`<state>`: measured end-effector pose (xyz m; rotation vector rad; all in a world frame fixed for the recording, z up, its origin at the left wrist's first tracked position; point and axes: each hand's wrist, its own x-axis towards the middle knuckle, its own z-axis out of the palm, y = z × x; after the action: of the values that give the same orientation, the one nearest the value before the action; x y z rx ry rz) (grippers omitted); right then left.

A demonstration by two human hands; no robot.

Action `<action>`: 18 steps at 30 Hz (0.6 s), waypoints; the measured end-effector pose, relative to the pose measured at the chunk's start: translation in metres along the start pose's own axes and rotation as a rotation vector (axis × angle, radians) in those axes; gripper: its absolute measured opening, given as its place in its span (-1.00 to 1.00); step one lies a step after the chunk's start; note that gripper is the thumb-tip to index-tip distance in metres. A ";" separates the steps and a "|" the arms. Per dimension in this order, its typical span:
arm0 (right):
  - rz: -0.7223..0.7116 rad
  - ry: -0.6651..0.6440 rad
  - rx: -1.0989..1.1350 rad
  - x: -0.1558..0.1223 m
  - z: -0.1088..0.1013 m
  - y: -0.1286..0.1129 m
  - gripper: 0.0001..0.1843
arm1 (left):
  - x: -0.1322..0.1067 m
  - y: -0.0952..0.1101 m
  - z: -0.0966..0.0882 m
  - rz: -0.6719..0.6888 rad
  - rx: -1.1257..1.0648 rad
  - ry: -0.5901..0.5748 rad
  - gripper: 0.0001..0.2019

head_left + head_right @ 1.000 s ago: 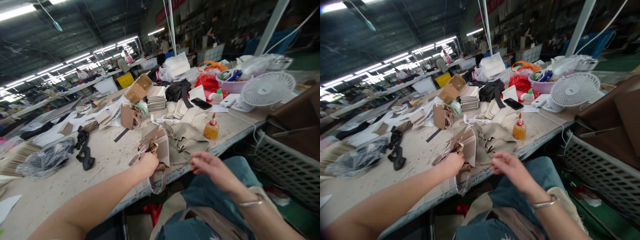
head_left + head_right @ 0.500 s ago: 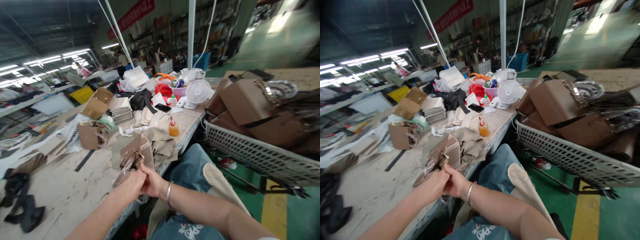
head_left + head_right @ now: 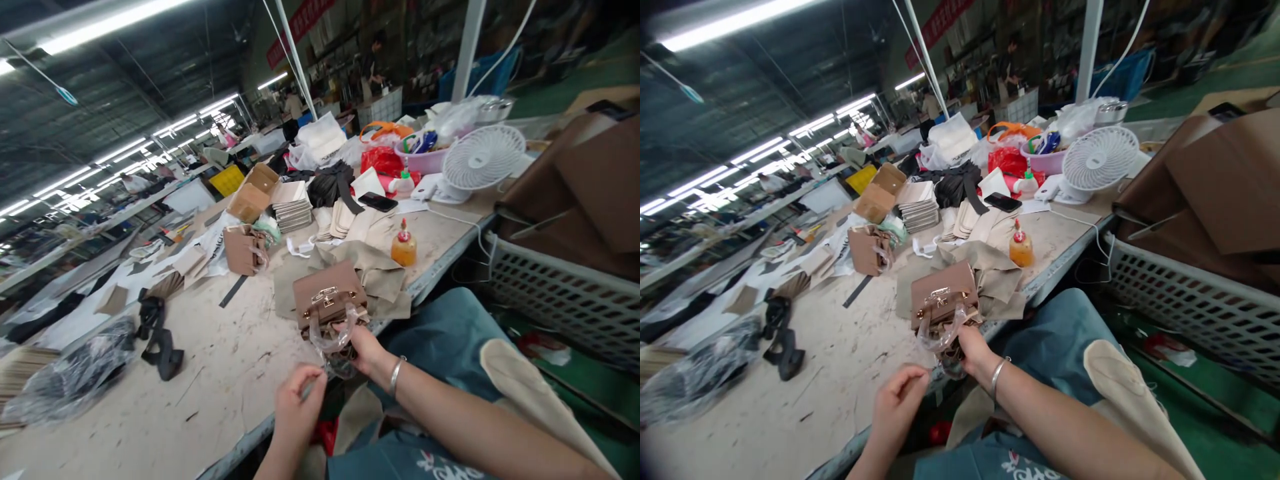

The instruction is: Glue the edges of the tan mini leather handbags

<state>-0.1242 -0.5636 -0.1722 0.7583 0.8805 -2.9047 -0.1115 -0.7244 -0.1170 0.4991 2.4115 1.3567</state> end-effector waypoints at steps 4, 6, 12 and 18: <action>0.066 -0.007 -0.018 -0.013 0.002 0.001 -0.77 | 0.004 -0.023 -0.010 -0.570 -0.652 -0.179 -0.55; 0.092 -0.032 -0.059 -0.021 0.004 0.002 -0.73 | 0.008 -0.025 -0.006 -0.578 -0.853 -0.331 -0.49; 0.094 -0.091 -0.231 -0.034 0.001 0.000 -0.68 | 0.022 -0.017 0.030 -0.636 -1.120 -0.279 -0.71; 0.042 -0.141 -0.421 -0.030 -0.010 -0.014 -0.73 | 0.031 -0.004 0.054 -0.773 -1.303 -0.229 -0.67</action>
<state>-0.0952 -0.5506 -0.1584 0.5222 1.3714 -2.5579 -0.1156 -0.6716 -0.1509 -0.5311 0.9122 1.8725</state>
